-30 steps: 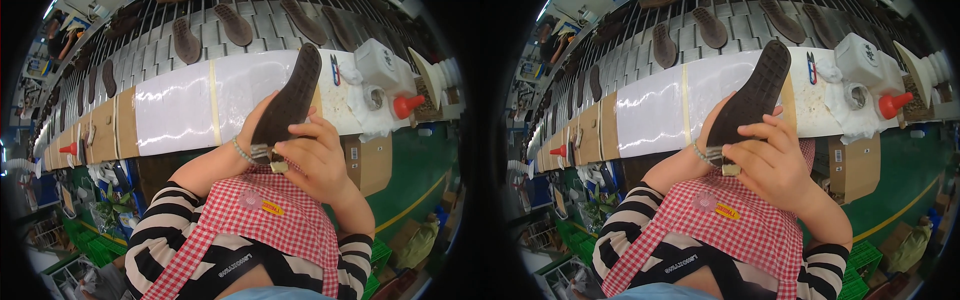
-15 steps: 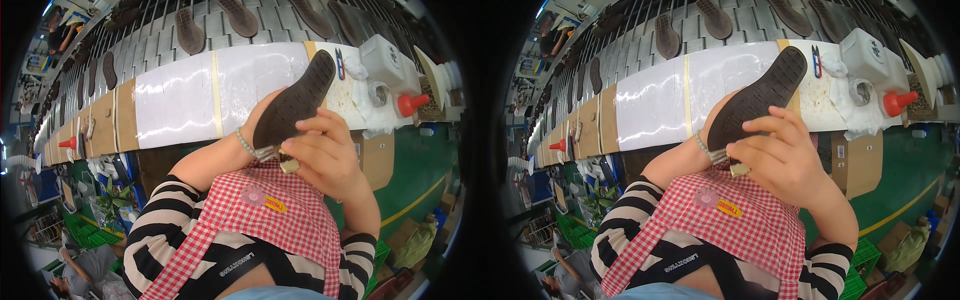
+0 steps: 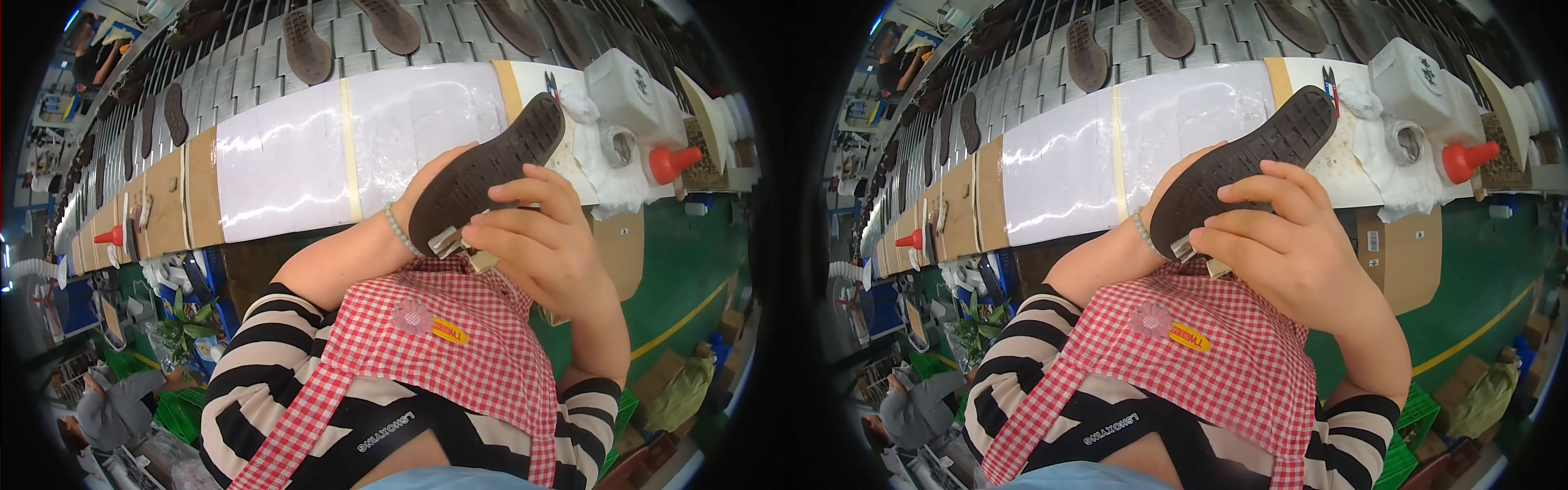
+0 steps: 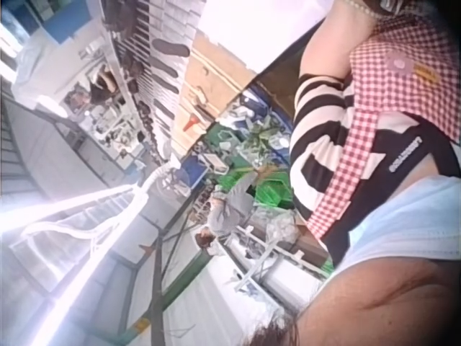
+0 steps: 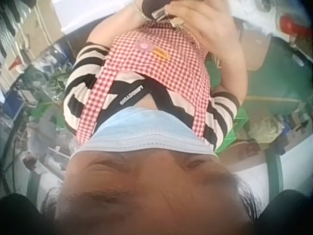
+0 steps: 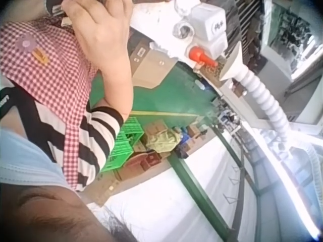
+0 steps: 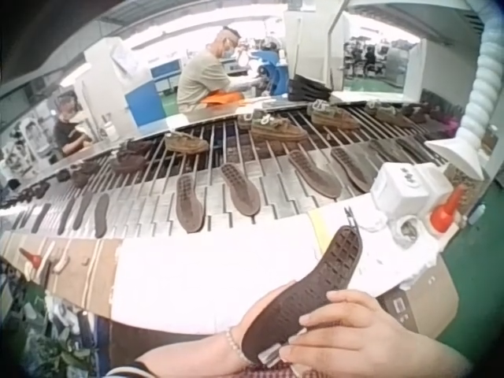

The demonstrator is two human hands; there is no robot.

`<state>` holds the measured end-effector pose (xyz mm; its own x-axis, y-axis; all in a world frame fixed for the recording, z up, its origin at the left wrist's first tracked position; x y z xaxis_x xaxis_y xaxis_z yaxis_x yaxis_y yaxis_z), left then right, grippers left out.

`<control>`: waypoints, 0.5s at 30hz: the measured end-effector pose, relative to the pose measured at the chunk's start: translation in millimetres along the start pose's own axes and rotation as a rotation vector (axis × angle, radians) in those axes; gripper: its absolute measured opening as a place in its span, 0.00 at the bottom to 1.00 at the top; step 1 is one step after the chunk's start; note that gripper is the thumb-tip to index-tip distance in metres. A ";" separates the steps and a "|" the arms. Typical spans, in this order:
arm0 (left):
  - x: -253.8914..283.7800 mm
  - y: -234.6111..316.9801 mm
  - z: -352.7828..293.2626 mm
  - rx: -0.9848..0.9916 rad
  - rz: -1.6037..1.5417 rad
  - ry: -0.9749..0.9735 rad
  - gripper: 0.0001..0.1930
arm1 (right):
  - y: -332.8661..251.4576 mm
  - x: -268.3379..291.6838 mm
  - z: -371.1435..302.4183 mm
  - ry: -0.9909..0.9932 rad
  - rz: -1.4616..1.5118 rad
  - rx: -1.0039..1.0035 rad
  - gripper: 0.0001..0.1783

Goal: Applying a liquid substance to the edges and surfaces of shoe soles using a brush and a dispensing machine on a factory line.

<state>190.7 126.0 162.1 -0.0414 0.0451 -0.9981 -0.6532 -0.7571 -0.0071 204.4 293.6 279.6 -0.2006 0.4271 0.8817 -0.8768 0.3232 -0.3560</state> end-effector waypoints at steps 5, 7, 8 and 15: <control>-15.2 3.0 -3.5 0.017 0.057 0.054 0.24 | -2.4 7.9 -7.7 -0.095 0.013 -0.017 0.15; -12.4 4.8 -2.5 -0.001 0.177 0.073 0.24 | -1.5 12.3 -7.5 -0.055 -0.029 -0.015 0.16; -14.0 4.1 -1.8 0.003 0.177 0.073 0.24 | -1.6 11.6 -6.2 -0.053 -0.030 -0.018 0.16; -7.2 9.8 -2.6 0.066 -0.149 -0.187 0.27 | 2.4 9.1 -14.7 -0.004 -0.010 -0.047 0.21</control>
Point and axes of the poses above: each hand's wrist, its own z-axis towards the middle knuckle, its own x-axis out of the back of the hand, y = z × x, the point moved 1 cm from there along z, towards the middle knuckle, and after that the axes turned 8 degrees about -y, right-handed, at the moved point
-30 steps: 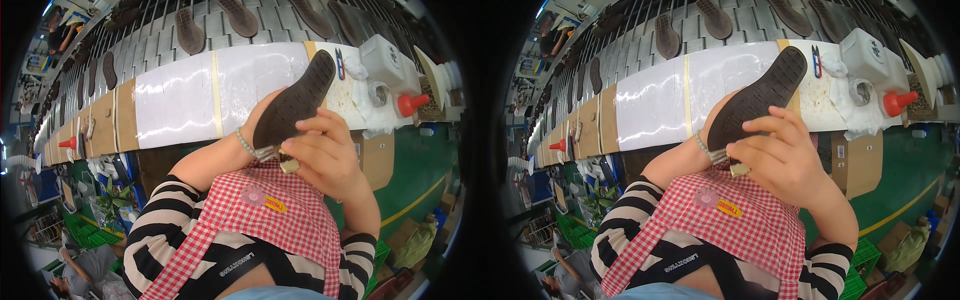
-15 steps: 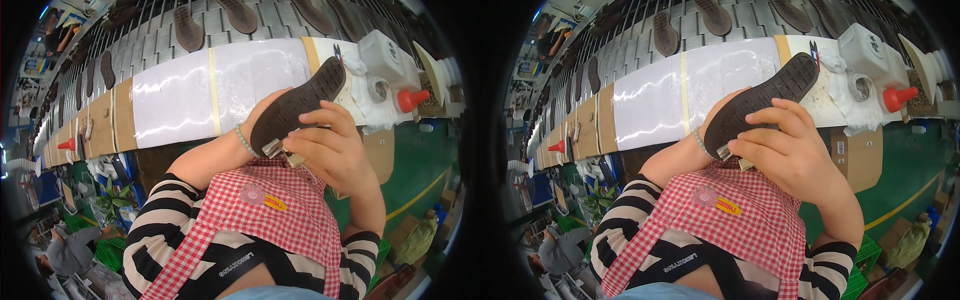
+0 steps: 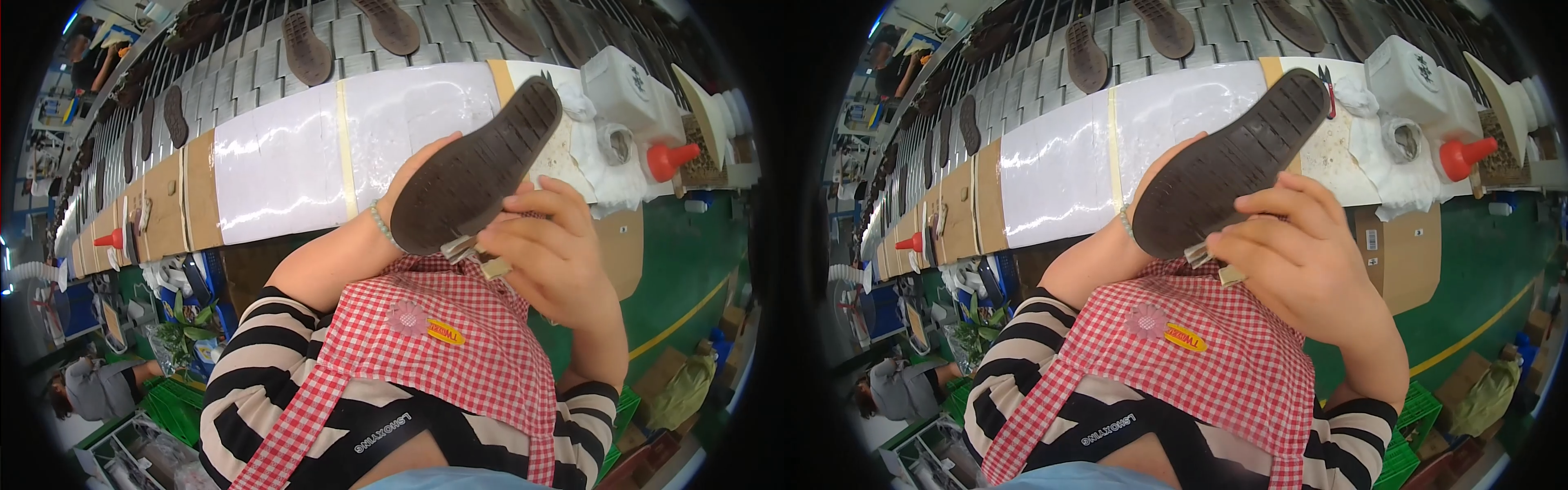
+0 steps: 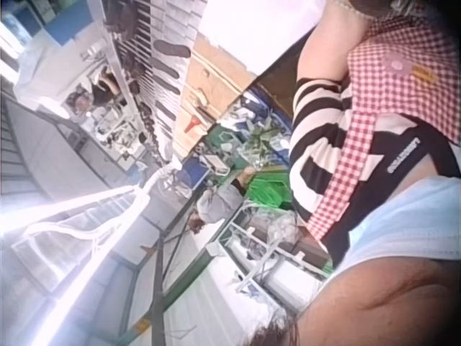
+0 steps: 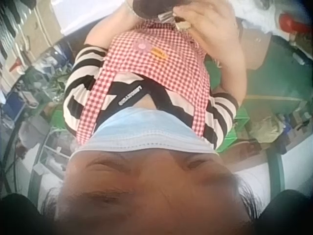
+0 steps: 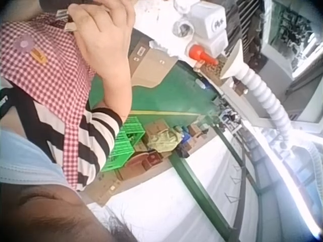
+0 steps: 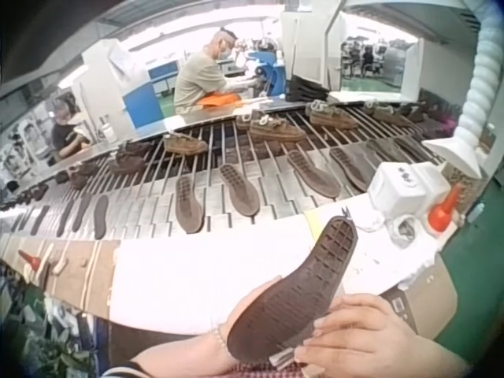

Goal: Applying a liquid substance to the edges and surfaces of shoe soles using a brush and a dispensing machine on a factory line.

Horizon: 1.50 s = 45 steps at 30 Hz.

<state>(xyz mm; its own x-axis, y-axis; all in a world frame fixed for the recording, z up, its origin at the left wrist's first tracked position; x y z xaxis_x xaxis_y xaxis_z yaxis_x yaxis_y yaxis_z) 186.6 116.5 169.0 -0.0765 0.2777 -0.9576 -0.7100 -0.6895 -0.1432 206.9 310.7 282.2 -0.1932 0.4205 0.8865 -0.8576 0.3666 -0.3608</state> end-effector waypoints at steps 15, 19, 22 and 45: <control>-29.9 -4.5 13.5 -0.290 0.240 0.139 0.32 | 4.2 -39.8 -20.0 0.317 0.347 -0.467 0.25; -29.9 -6.5 10.6 -0.275 0.236 0.098 0.34 | 5.2 -34.7 -19.7 0.419 0.284 -0.488 0.24; -32.8 -8.8 11.9 -0.274 0.257 0.144 0.34 | 0.6 -36.3 -15.5 0.383 0.327 -0.407 0.22; -44.4 -21.5 7.9 -0.259 1.458 0.309 0.22 | 26.1 -7.2 -13.4 0.563 0.019 -0.468 0.23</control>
<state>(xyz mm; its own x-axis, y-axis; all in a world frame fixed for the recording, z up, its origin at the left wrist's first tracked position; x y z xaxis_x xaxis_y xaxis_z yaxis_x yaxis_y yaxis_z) 199.7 124.3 216.6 -0.4149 -0.8574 -0.3045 -0.0029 -0.3334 0.9428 192.3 328.4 262.5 0.1761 0.7468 0.6413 -0.5385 0.6184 -0.5724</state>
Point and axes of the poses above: each hand's wrist, its own z-axis towards the middle knuckle, its own x-axis out of the back of the hand, y = z × x, the point moved 1 cm from there along z, towards the middle knuckle, and after that the axes turned 8 degrees about -y, right-handed, at the moved point
